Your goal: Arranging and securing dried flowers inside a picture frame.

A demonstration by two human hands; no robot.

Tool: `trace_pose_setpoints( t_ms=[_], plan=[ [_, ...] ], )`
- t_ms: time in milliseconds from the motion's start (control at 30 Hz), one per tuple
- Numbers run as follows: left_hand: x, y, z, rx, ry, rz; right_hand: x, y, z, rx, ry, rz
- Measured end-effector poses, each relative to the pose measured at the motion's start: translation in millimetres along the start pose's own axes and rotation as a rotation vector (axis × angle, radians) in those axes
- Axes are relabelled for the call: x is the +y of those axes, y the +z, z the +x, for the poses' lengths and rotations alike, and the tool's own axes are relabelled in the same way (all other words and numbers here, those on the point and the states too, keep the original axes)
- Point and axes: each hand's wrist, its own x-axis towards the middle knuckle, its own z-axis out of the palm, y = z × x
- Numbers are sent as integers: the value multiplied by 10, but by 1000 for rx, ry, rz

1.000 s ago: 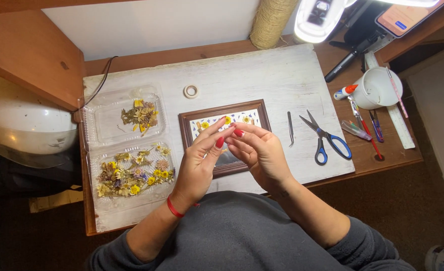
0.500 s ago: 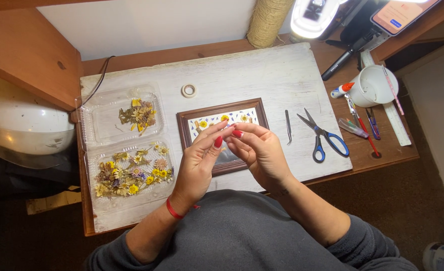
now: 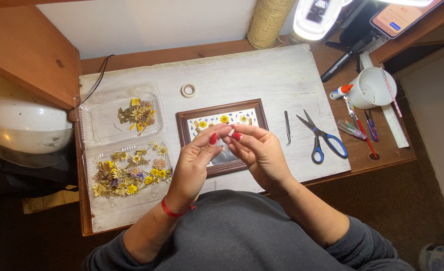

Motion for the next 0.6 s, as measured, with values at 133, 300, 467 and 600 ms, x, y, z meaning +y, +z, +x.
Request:
trace_pose_setpoints(
  t_ms=[133, 300, 467, 600],
  plan=[
    [-35, -18, 11, 3, -9, -12, -19, 22, -8, 27, -3, -30],
    [-86, -31, 14, 2, 26, 8, -38, 58, -29, 76, 2, -65],
    [-126, -26, 20, -13, 60, 54, -17, 54, -29, 67, -22, -101],
    [-166, -37, 31, -13, 52, 58, -25, 52, -20, 79, -19, -96]
  ],
)
